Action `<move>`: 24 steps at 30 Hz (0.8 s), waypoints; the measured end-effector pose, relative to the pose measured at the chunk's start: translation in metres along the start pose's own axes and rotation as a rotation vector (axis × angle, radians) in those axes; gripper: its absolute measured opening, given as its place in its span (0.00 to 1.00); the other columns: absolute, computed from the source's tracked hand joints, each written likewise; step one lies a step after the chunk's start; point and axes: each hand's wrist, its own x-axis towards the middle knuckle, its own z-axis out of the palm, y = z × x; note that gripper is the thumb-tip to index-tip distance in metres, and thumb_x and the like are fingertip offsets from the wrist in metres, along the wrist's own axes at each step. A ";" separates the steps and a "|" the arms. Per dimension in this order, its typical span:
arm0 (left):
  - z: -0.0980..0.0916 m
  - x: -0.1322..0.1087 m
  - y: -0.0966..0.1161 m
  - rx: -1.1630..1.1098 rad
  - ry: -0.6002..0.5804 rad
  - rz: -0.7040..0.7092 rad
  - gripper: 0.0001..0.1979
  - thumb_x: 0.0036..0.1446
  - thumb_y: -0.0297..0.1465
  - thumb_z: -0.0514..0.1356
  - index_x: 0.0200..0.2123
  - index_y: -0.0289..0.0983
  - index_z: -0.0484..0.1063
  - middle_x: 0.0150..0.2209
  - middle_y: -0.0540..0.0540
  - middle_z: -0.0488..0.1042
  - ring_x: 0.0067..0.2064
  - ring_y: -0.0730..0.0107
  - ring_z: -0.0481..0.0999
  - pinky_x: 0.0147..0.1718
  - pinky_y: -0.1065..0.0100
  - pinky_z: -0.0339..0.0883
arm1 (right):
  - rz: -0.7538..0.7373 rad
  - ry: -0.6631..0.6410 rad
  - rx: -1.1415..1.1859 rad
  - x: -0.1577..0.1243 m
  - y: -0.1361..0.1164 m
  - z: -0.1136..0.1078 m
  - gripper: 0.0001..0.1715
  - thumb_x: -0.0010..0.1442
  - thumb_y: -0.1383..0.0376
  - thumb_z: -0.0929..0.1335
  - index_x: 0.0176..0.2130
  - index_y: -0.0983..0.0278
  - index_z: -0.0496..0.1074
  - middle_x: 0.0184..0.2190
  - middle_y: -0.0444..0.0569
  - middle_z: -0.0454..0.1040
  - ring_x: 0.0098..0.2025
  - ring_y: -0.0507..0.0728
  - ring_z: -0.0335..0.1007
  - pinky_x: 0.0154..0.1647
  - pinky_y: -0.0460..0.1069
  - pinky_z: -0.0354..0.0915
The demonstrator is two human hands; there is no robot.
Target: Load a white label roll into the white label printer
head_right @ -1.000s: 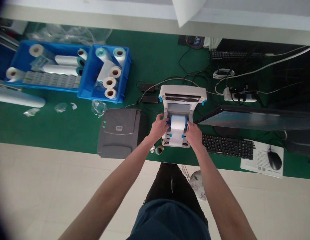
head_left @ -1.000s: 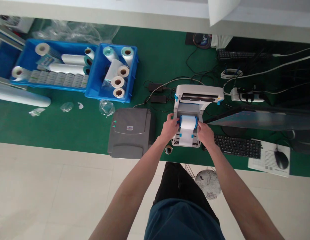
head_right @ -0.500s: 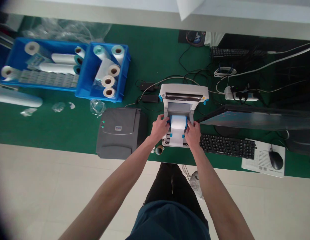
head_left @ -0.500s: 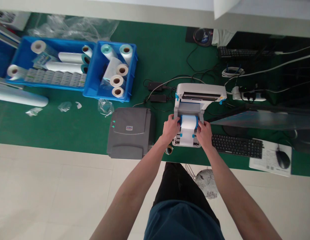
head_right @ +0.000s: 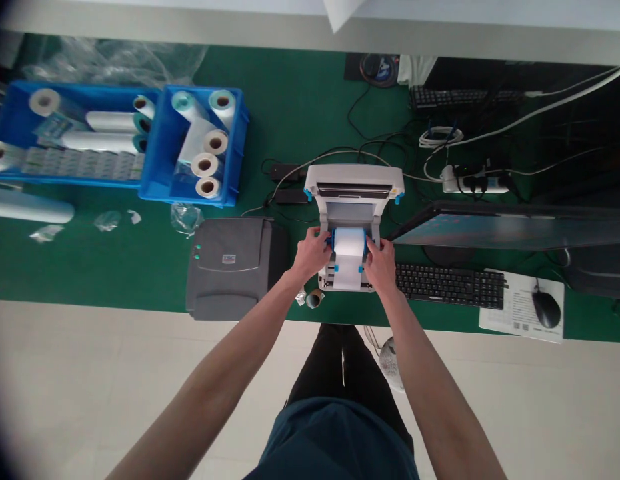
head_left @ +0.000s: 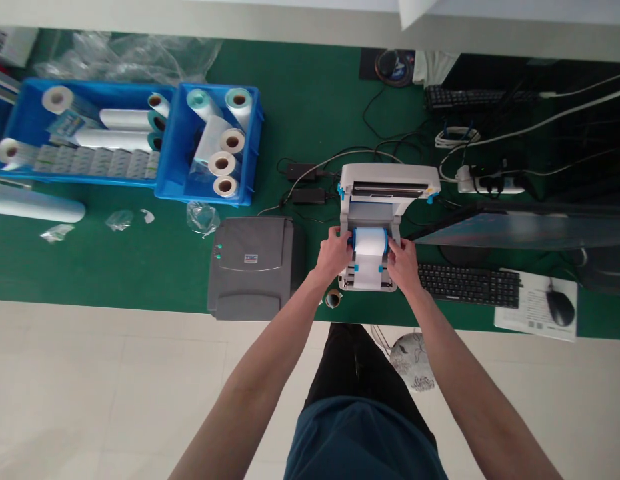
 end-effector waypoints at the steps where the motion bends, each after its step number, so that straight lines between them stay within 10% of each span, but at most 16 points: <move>1: 0.001 0.000 -0.001 -0.002 0.000 0.005 0.22 0.69 0.32 0.55 0.64 0.40 0.71 0.66 0.31 0.65 0.54 0.44 0.80 0.47 0.51 0.78 | 0.002 -0.002 0.009 0.001 -0.001 -0.001 0.26 0.72 0.68 0.71 0.67 0.60 0.69 0.63 0.54 0.63 0.63 0.67 0.61 0.64 0.65 0.67; 8: -0.008 -0.005 -0.007 -0.024 -0.018 0.104 0.30 0.66 0.29 0.56 0.70 0.34 0.61 0.65 0.28 0.65 0.54 0.46 0.81 0.46 0.53 0.78 | 0.060 -0.002 0.147 -0.001 -0.016 -0.012 0.27 0.72 0.65 0.68 0.67 0.62 0.68 0.63 0.57 0.63 0.65 0.67 0.60 0.69 0.66 0.63; 13: -0.027 0.003 0.006 -0.002 0.031 0.322 0.34 0.67 0.31 0.58 0.73 0.31 0.54 0.75 0.30 0.55 0.76 0.47 0.56 0.73 0.52 0.55 | 0.429 0.190 0.255 -0.055 -0.033 -0.004 0.32 0.73 0.56 0.71 0.68 0.65 0.63 0.63 0.58 0.64 0.68 0.68 0.57 0.73 0.69 0.56; 19: -0.017 0.032 0.018 0.069 -0.070 0.460 0.27 0.66 0.37 0.66 0.65 0.35 0.69 0.64 0.34 0.73 0.71 0.46 0.63 0.69 0.51 0.57 | 1.035 0.076 0.576 -0.115 -0.050 0.050 0.27 0.72 0.49 0.74 0.55 0.67 0.72 0.47 0.52 0.73 0.44 0.59 0.74 0.46 0.56 0.78; 24: -0.012 0.032 0.011 0.097 -0.090 0.405 0.28 0.64 0.36 0.68 0.65 0.39 0.69 0.62 0.36 0.74 0.65 0.47 0.70 0.64 0.52 0.62 | 1.156 -0.074 0.917 -0.115 -0.057 0.062 0.22 0.74 0.50 0.74 0.49 0.68 0.74 0.42 0.49 0.75 0.40 0.55 0.75 0.40 0.50 0.78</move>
